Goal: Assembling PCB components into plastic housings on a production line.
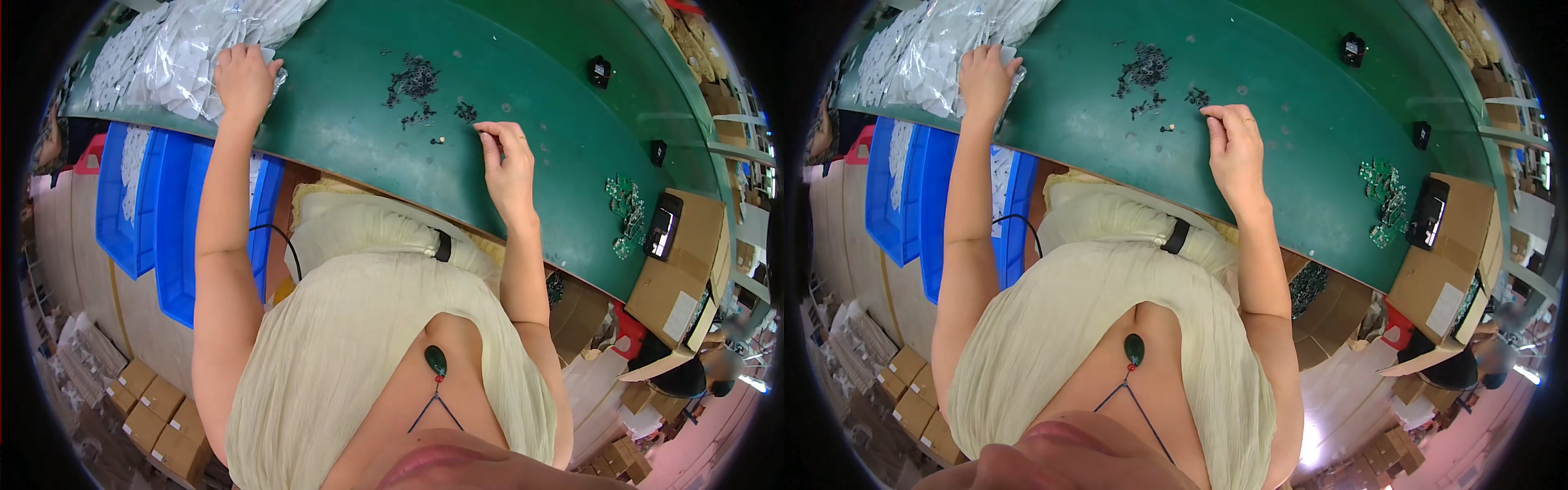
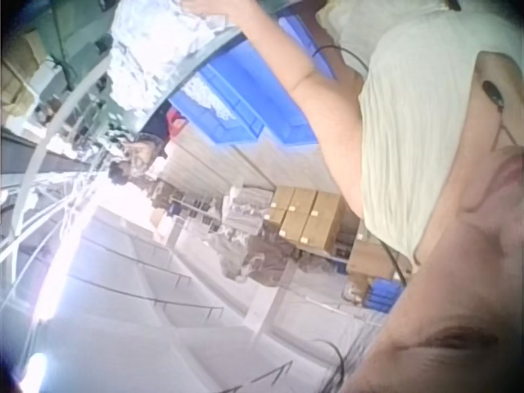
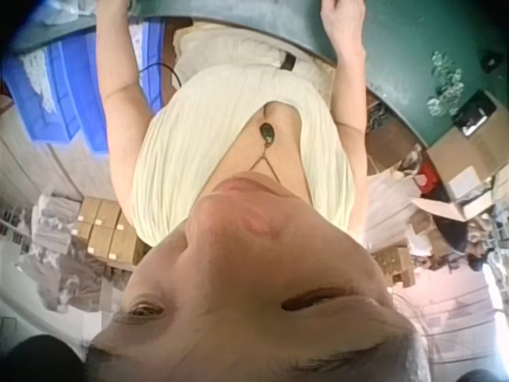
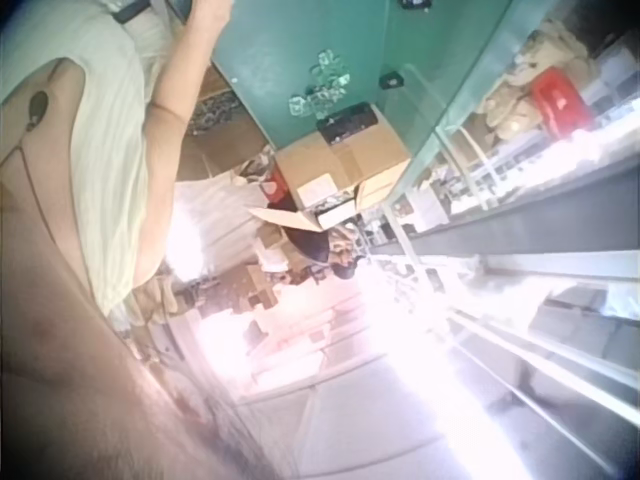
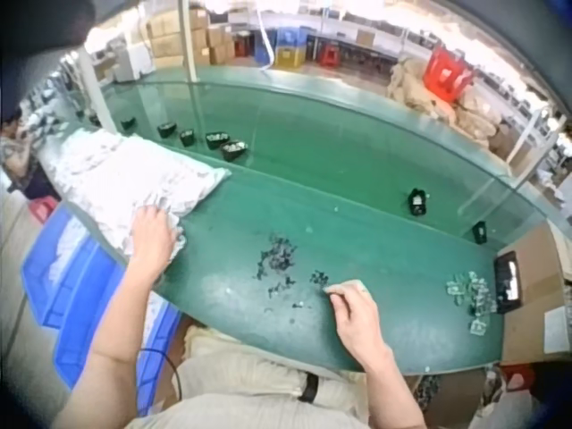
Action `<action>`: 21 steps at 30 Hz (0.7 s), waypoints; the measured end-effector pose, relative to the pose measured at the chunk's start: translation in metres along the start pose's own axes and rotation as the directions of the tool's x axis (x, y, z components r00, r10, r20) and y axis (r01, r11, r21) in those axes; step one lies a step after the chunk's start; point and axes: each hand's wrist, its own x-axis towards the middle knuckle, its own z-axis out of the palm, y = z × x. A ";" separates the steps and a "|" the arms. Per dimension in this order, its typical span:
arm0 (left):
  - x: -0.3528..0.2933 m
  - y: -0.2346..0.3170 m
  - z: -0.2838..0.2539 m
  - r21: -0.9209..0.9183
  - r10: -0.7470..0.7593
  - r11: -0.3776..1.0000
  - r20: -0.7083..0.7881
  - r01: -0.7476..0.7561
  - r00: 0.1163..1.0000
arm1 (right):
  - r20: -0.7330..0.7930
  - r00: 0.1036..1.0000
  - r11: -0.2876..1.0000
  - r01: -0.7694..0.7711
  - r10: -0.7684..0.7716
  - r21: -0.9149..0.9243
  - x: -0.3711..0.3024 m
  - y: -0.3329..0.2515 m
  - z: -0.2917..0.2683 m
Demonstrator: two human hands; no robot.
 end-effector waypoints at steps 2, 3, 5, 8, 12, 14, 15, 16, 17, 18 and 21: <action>0.009 0.000 0.006 0.058 0.002 0.998 0.075 -0.006 0.997 | 0.002 0.994 0.985 -0.104 0.105 0.141 -0.002 -0.006 -0.002; 0.013 -0.001 0.008 0.126 -0.007 0.992 0.154 -0.012 0.988 | -0.014 0.992 0.977 -0.117 0.122 0.180 -0.004 -0.005 -0.001; 0.020 -0.003 0.011 0.133 0.012 0.990 0.178 -0.036 0.984 | -0.010 0.978 0.943 -0.199 0.209 0.268 -0.006 -0.007 -0.001; 0.024 -0.011 0.018 0.131 0.028 0.990 0.207 -0.056 0.978 | -0.006 0.962 0.909 -0.256 0.273 0.330 -0.009 -0.007 -0.004; 0.024 -0.019 0.009 0.100 0.005 0.995 0.143 -0.019 0.990 | -0.057 0.982 0.960 -0.164 0.181 0.226 -0.011 -0.007 -0.009; 0.022 -0.019 -0.002 0.009 0.018 1.000 -0.023 -0.018 1.000 | -0.035 0.968 0.923 -0.225 0.248 0.311 -0.013 -0.004 -0.006; 0.019 -0.020 -0.010 -0.079 0.012 0.996 -0.186 -0.027 0.982 | -0.002 0.951 0.876 -0.283 0.308 0.391 -0.014 -0.003 -0.004; 0.015 -0.015 -0.023 -0.072 0.012 0.997 -0.185 -0.026 0.983 | 0.002 0.952 0.874 -0.282 0.306 0.397 -0.014 -0.003 -0.002; 0.016 0.001 -0.032 -0.337 -0.127 0.938 -0.133 0.075 0.983 | 0.022 0.940 0.826 -0.311 0.341 0.469 -0.015 -0.002 -0.002; 0.014 0.016 -0.039 -0.572 -0.245 0.801 -0.041 0.179 0.969 | 0.045 0.927 0.773 -0.337 0.373 0.538 -0.016 -0.002 -0.001; 0.000 0.036 -0.060 -0.835 -0.187 0.095 0.520 0.543 0.833 | 0.112 0.927 0.674 -0.339 0.358 0.656 -0.013 -0.011 0.001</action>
